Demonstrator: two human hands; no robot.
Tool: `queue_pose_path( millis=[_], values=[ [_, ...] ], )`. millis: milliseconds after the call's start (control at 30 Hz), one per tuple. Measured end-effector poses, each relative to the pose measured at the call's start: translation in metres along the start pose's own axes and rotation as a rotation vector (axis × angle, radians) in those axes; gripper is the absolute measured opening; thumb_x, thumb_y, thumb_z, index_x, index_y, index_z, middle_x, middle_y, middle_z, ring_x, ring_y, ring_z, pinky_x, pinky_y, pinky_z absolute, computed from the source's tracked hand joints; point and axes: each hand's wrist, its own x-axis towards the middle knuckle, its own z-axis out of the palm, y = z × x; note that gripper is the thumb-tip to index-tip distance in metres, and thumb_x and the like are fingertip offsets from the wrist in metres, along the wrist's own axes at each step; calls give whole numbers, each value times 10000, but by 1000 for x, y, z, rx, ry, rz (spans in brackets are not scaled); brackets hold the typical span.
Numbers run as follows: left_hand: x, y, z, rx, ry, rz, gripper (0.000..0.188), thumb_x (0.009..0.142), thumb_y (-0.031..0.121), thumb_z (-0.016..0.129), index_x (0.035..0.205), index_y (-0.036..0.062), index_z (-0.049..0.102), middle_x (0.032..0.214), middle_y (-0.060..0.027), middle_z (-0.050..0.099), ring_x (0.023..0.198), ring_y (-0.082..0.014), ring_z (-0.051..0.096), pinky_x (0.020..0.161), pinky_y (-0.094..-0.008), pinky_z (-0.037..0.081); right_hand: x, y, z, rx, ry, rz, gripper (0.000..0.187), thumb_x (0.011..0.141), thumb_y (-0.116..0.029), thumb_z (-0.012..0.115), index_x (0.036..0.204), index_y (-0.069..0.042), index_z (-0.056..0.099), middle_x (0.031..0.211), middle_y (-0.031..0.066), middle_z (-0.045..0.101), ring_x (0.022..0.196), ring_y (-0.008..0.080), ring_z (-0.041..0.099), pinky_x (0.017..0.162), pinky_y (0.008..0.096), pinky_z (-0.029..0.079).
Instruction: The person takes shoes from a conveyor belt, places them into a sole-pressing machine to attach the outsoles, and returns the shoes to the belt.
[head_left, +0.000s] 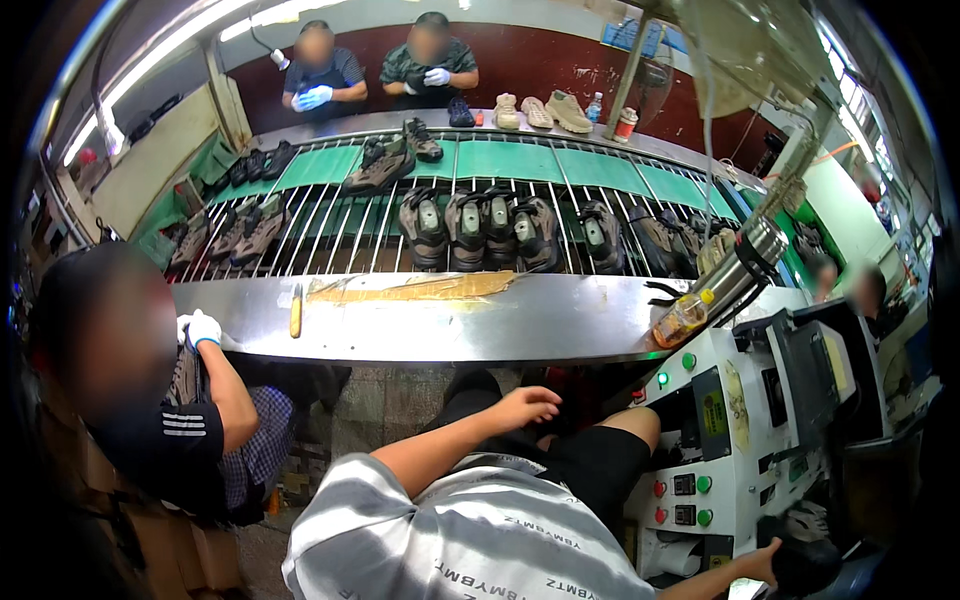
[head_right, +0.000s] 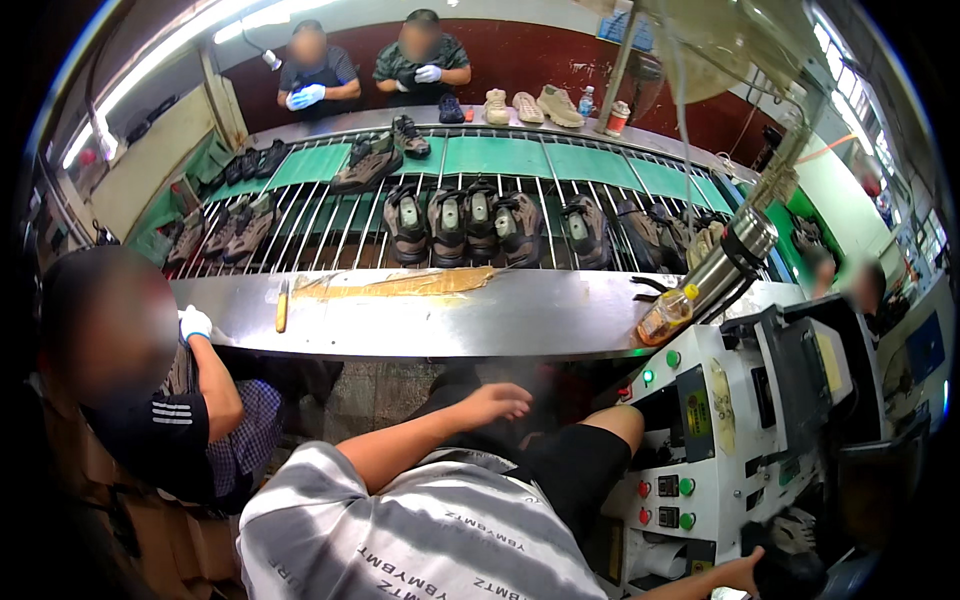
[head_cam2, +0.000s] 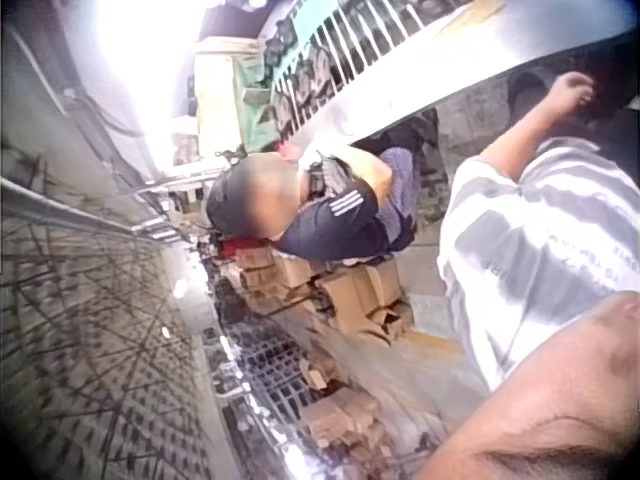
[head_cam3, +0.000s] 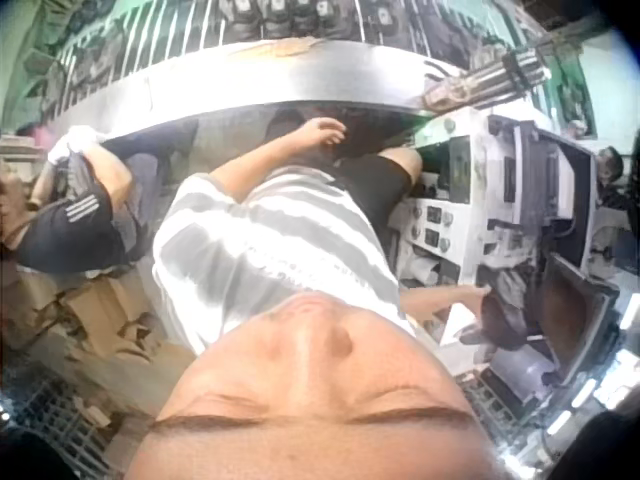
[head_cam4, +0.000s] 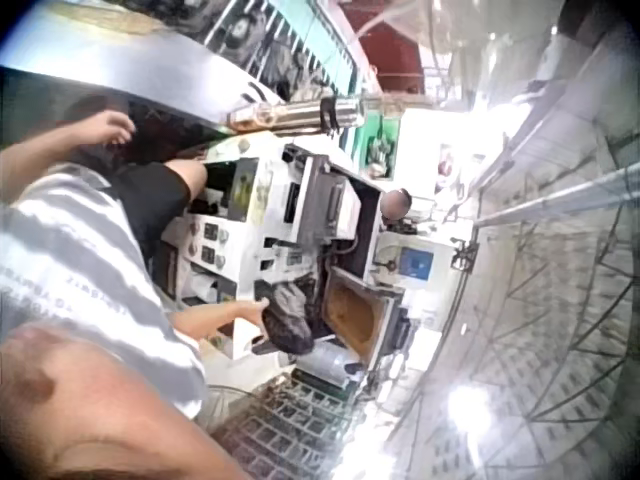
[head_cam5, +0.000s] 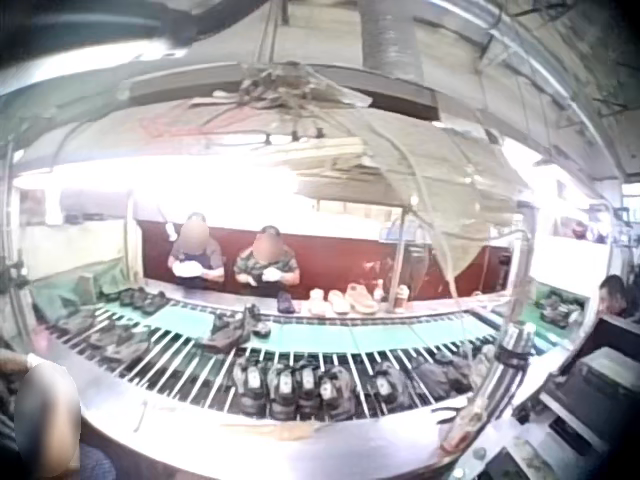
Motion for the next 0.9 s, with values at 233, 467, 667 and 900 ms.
queue_pose_path(
  millis=[233, 467, 667, 900],
  values=[
    [-9, 72, 54, -72, -442, 371, 892, 802, 265, 780, 1495, 65, 255, 1419, -151, 436, 1296, -274, 445, 1064, -406, 394, -223, -151, 12, 1163, -1181, 994, 712, 635, -329, 528, 1250, 27, 549, 1227, 186, 586, 1098, 375, 581, 960, 496, 480],
    [-36, 129, -103, -788, 225, 499, 565, 794, 253, 686, 1266, -4, 512, 1205, -138, 597, 1027, -272, 636, 901, -410, 535, -482, -380, 48, 863, -2419, 1002, 565, 756, -223, 594, 1258, 27, 524, 1169, 137, 619, 1053, 270, 607, 973, 388, 455],
    [-101, 108, -235, -143, 1303, 699, 393, 763, 61, 715, 1095, 19, 509, 1016, -85, 575, 891, -168, 579, 795, -308, 490, -593, -463, -3, 948, -2941, -340, 534, 843, -93, 655, 1356, -86, 507, 1349, 87, 530, 1258, 234, 476, 1033, 377, 404],
    [-57, 79, -351, 720, 1684, 402, 552, 688, 210, 715, 1176, 8, 558, 1265, -198, 566, 1166, -380, 531, 995, -441, 420, -678, -403, 27, 621, -2673, -196, 344, 826, -102, 660, 1154, -1, 628, 1121, 106, 656, 1019, 192, 617, 868, 326, 499]
  ],
)
